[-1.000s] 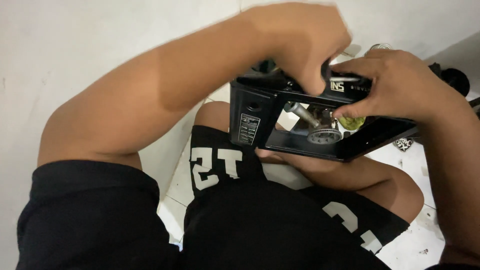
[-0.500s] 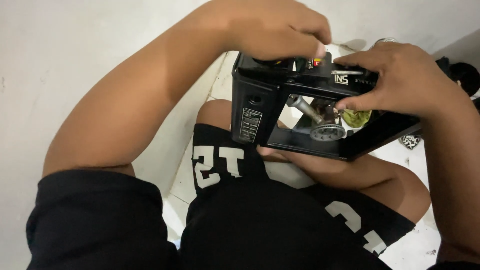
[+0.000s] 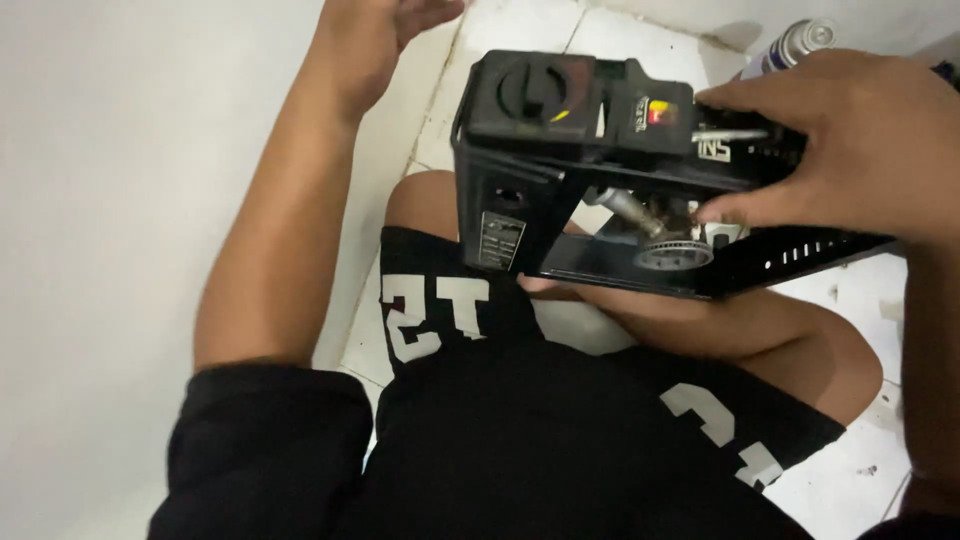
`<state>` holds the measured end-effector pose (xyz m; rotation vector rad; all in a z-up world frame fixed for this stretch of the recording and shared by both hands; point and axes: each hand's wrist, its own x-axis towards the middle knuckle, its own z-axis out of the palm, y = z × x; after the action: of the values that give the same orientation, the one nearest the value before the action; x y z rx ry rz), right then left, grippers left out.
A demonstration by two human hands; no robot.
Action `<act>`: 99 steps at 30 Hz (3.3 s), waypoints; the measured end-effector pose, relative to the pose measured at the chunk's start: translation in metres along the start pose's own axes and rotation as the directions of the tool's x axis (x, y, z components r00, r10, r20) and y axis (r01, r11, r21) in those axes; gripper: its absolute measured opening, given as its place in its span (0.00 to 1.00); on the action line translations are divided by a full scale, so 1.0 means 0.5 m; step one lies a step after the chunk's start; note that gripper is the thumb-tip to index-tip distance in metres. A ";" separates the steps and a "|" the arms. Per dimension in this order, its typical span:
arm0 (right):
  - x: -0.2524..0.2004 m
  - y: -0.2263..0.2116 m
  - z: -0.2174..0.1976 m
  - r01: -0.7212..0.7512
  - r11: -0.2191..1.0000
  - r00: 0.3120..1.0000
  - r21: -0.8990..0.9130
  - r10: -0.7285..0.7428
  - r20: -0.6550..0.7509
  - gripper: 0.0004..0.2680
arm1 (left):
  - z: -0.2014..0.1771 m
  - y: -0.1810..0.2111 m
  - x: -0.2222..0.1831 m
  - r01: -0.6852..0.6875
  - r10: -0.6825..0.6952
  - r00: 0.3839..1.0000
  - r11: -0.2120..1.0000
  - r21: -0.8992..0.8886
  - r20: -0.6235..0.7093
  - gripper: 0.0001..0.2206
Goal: The person is disassembling a portable gas stove by removing screws with a screwdriver and prying off the metal body panels.
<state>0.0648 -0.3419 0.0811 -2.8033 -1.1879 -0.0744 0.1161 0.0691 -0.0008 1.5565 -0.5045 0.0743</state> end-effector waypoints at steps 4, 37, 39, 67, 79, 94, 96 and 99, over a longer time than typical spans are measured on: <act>-0.010 -0.050 -0.022 0.000 0.990 1.000 -0.138 0.002 0.008 0.34 | -0.003 -0.061 -0.040 0.092 -0.106 0.992 0.975 -0.205 -0.062 0.19; -0.314 -0.173 0.024 -0.190 0.977 0.973 0.099 0.174 0.154 0.39 | 0.004 -0.502 -0.120 0.361 -0.616 0.770 0.203 0.910 -0.168 0.12; -0.310 -0.159 0.031 -0.209 0.973 0.968 0.093 0.193 0.160 0.39 | -0.002 -0.576 -0.123 0.318 -0.620 0.767 0.139 0.938 -0.168 0.11; -0.094 -0.072 -0.038 0.056 0.983 0.989 -0.174 -0.031 0.144 0.39 | 0.127 0.200 -0.084 -0.129 0.107 0.991 0.916 0.381 0.079 0.20; -0.056 -0.035 -0.029 0.031 0.997 0.999 -0.071 -0.034 -0.039 0.34 | 0.221 0.205 0.035 -0.614 0.096 0.778 0.330 0.717 0.622 0.34; -0.054 -0.033 -0.014 0.047 0.994 0.998 -0.095 -0.050 -0.039 0.35 | 0.159 0.238 0.013 -0.479 -0.086 0.821 0.434 0.763 0.565 0.47; -0.052 -0.035 -0.016 0.055 0.994 0.997 -0.094 -0.059 -0.044 0.35 | 0.140 0.246 0.001 -0.424 -0.167 0.837 0.403 0.811 0.521 0.48; -0.045 -0.028 -0.016 0.062 0.987 0.998 -0.145 -0.064 -0.010 0.36 | 0.131 0.255 -0.008 -0.306 -0.294 0.843 0.424 0.852 0.449 0.39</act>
<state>0.0390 -0.3491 0.0882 -2.8823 -1.3187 -0.1927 0.0497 0.0113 0.1124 2.7286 -1.0443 -0.1313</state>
